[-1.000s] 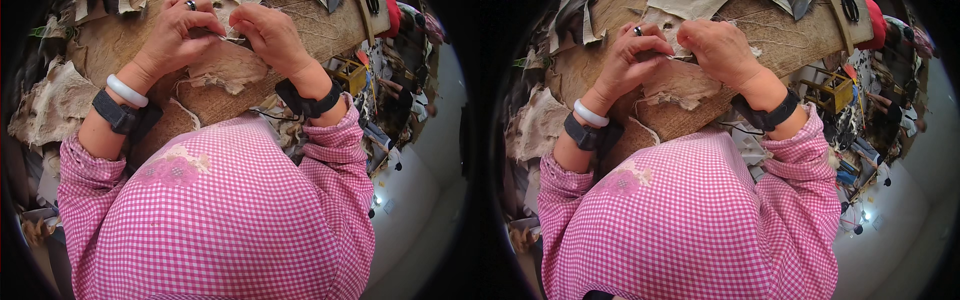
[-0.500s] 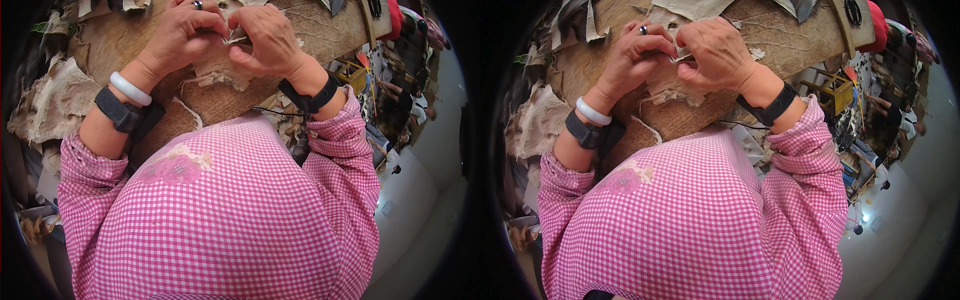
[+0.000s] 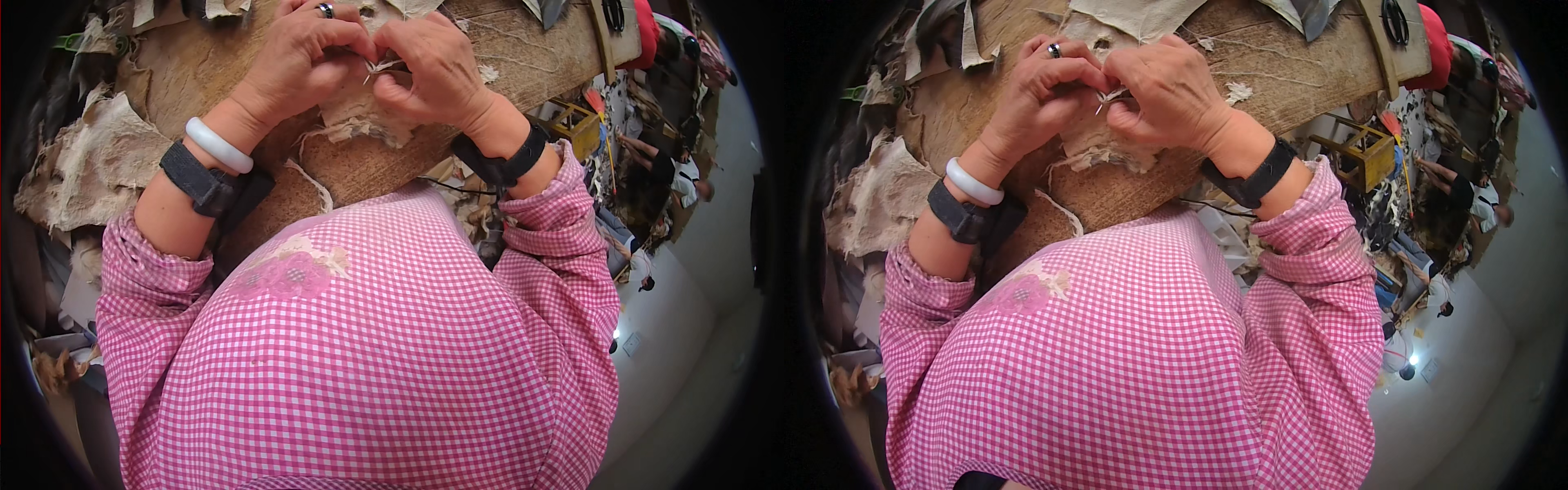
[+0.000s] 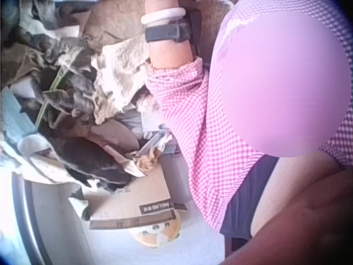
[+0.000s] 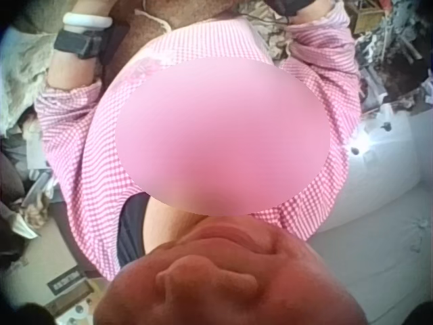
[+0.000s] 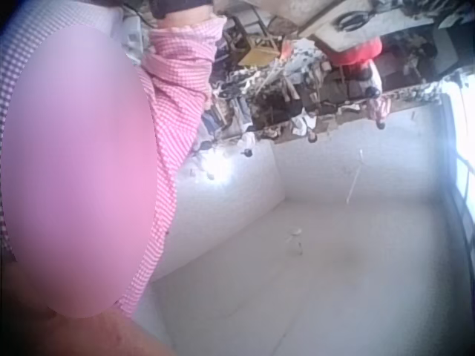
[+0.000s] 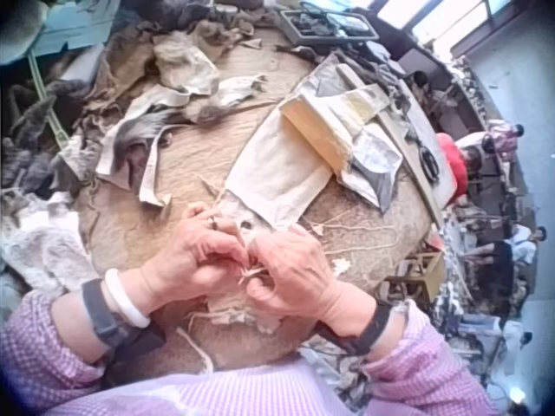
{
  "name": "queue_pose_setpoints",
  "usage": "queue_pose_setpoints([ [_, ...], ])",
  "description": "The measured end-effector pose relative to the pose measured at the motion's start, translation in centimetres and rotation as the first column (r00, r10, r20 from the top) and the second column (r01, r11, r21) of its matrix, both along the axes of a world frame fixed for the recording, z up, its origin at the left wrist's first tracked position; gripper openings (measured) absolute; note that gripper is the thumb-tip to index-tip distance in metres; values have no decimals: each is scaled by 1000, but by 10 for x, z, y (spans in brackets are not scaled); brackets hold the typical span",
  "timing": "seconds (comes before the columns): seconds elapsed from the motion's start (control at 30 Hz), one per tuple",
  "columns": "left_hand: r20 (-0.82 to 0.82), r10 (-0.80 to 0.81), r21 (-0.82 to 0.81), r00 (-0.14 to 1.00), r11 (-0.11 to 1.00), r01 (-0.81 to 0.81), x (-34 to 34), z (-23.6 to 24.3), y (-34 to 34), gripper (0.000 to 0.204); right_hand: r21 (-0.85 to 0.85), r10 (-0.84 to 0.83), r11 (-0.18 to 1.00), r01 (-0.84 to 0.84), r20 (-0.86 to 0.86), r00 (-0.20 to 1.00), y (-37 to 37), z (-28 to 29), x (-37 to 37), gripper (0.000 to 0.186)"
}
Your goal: The recorder threads a needle, sorts through leather and fur scraps, and uses a leather knife and scissors to cut and shape the pieces.
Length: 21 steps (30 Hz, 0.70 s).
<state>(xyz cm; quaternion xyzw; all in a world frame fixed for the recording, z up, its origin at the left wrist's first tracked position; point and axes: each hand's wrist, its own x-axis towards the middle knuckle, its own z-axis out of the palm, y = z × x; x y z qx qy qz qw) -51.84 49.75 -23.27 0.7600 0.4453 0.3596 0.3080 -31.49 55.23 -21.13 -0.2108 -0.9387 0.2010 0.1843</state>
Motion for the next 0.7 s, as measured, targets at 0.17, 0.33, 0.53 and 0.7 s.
queue_pose_setpoints([
  [0.17, -12, 28, -55, 1000, 998, -29, 0, 1, -1, 12, -143, -186, 972, 187, 20, 982, -12, -2, 4, 34],
  [0.33, 7, 49, -3, 999, 999, -49, 0, -3, -2, 12, -25, -102, 995, 101, -47, 994, -20, 2, -3, 37],
  [0.53, 32, 1, -20, 999, 1000, -1, -5, -9, 2, 12, 382, -57, 924, 24, 74, 996, -24, 20, -4, 24],
  [0.7, 35, 18, 10, 999, 1000, -18, -5, -13, 1, 12, 498, -2, 867, -37, 77, 997, -23, 24, -7, 15],
])
